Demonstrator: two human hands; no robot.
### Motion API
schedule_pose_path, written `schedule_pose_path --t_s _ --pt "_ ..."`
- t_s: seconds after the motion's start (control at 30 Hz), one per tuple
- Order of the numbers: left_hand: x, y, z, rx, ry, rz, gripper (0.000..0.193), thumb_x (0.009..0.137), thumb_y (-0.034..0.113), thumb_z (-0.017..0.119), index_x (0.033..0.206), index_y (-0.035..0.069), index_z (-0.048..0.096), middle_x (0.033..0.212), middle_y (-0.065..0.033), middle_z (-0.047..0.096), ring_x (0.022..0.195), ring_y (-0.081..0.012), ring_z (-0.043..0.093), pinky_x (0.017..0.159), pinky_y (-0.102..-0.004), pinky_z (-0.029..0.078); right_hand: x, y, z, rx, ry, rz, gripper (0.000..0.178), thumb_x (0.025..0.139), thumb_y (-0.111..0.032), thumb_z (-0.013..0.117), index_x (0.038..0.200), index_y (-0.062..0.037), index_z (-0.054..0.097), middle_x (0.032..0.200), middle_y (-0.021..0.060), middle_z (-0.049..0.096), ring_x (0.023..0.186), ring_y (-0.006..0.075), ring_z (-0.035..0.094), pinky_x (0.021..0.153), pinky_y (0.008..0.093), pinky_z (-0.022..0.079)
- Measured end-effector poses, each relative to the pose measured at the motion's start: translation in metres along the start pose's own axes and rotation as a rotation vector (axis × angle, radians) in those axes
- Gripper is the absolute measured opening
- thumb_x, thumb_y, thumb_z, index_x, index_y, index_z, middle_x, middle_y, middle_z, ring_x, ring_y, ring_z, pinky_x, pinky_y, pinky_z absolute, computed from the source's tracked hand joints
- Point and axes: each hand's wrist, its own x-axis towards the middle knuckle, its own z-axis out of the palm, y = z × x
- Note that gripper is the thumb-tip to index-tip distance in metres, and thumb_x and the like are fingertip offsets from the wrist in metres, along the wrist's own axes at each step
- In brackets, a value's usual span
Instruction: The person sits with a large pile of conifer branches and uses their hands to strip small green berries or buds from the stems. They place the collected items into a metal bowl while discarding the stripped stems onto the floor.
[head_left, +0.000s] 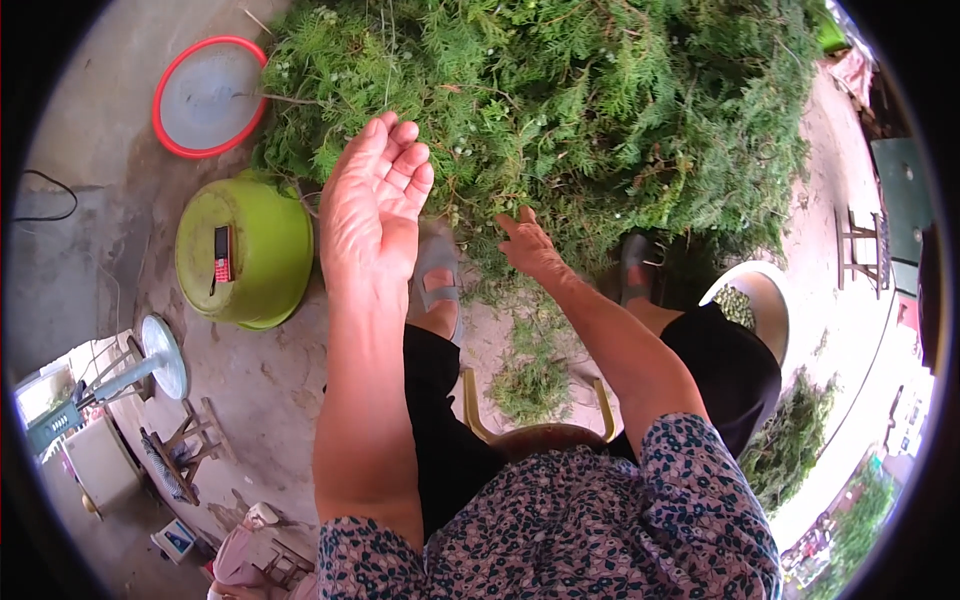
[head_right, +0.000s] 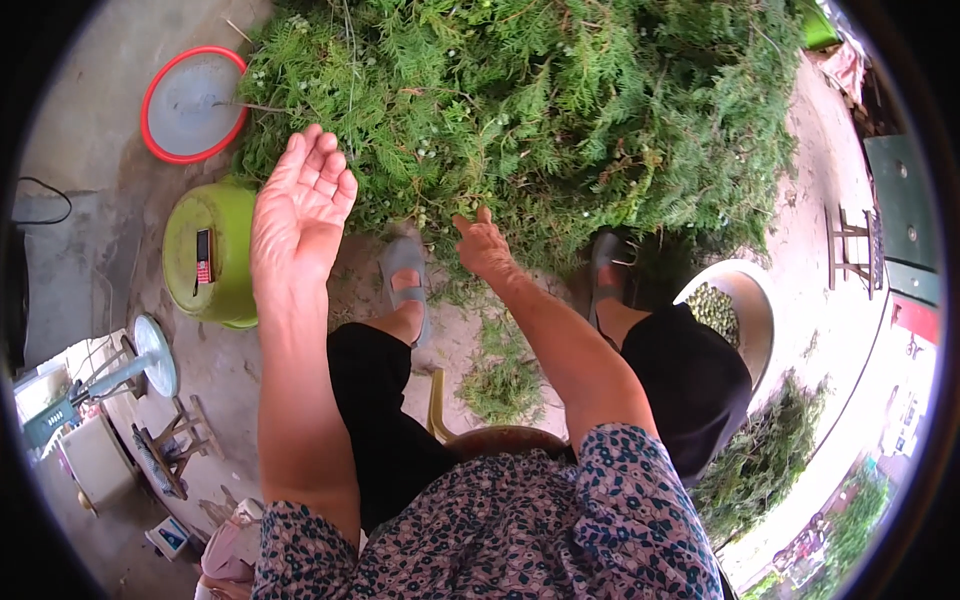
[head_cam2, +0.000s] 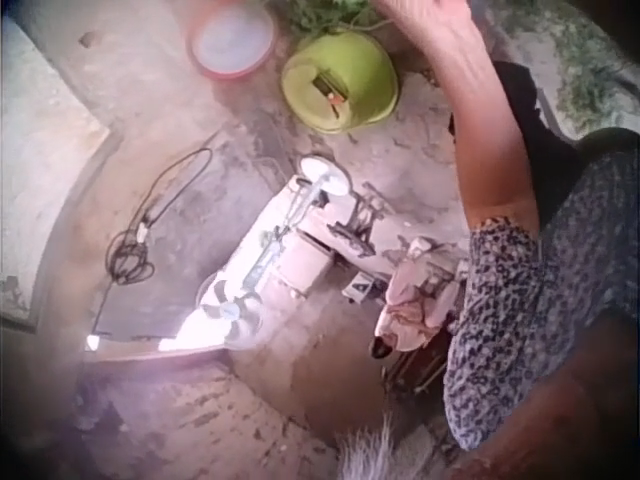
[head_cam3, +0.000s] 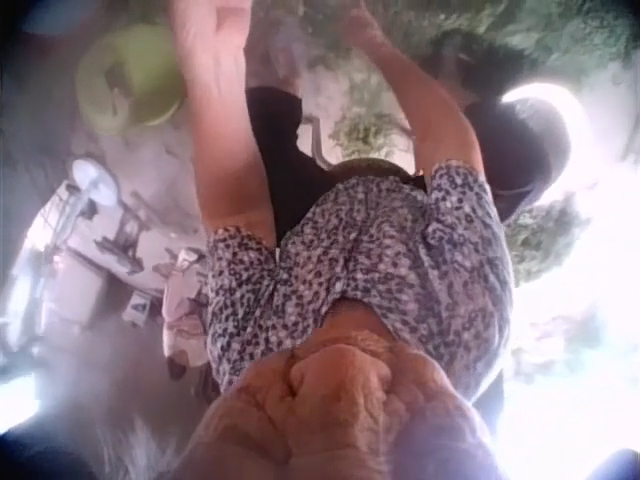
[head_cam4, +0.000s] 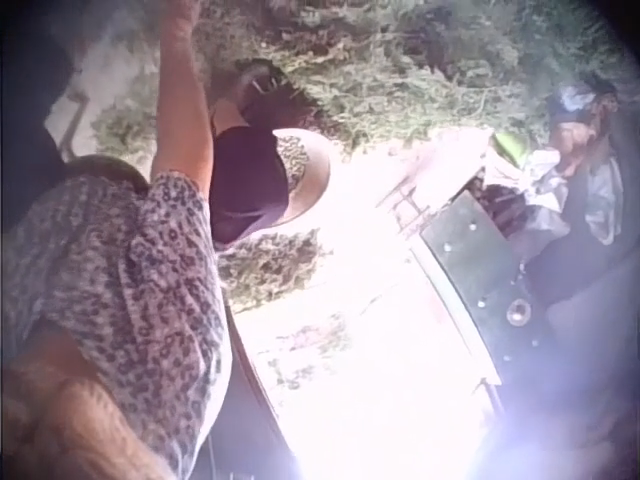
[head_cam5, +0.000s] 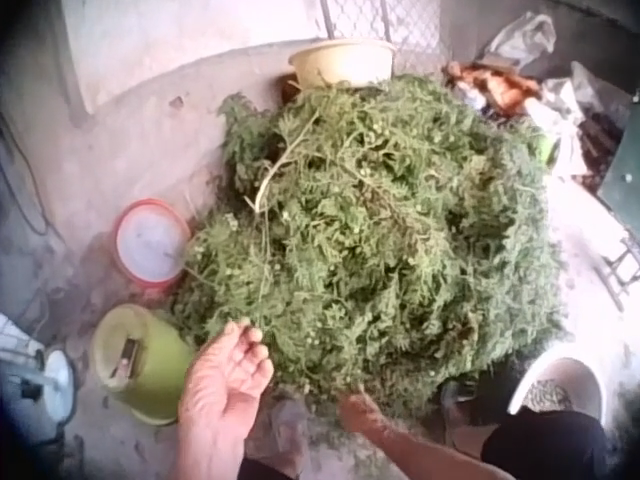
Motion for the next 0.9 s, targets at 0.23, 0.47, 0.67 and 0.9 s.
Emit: schedule_pose_path --t_s 0.23,0.47,0.67,0.9 --pt "-0.002 0.017 0.0 -0.078 0.032 -0.059 0.017 0.084 0.016 0.054 0.096 0.004 0.055 0.085 -0.0038 0.059 0.075 -0.013 0.055 0.069 -0.0277 0.046 0.075 0.015 0.039 -0.362 -0.078 -0.121 0.046 0.073 -0.014 0.063 0.116 -0.0079 0.048 0.137 0.0187 0.019 0.115 0.0356 0.038 0.092 0.0397 0.038" --pt "-0.006 0.01 -0.007 -0.008 0.03 -0.021 0.018 0.082 0.015 0.057 0.096 0.005 0.056 0.086 -0.004 0.06 0.075 -0.0131 0.056 0.069 -0.0268 0.047 0.04 0.001 -0.06 1.123 0.288 -0.087 0.022 0.078 0.0 0.054 0.098 0.0065 0.058 0.09 0.0123 0.062 0.082 0.0183 0.06 0.077 0.0254 0.047" --pt "-0.021 -0.024 0.015 0.235 -0.004 -0.252 0.041 0.076 0.032 0.063 0.1 0.0 0.053 0.097 -0.0139 0.059 0.088 -0.022 0.058 0.075 -0.0334 0.046 -0.04 -0.078 -0.146 0.817 0.487 -0.435 0.029 0.079 0.003 0.051 0.108 0.0045 0.053 0.114 0.0135 0.052 0.101 0.02 0.052 0.088 0.0275 0.042" --pt "-0.025 -0.047 0.033 0.075 -0.309 -0.29 0.041 0.079 0.039 0.056 0.095 0.001 0.055 0.094 -0.012 0.059 0.093 -0.0238 0.056 0.083 -0.0349 0.043 -0.135 -0.118 -0.145 0.104 0.46 -0.715 0.058 0.067 0.008 0.059 0.121 -0.0019 0.042 0.129 0.0179 0.036 0.118 0.0303 0.038 0.095 0.0343 0.037"
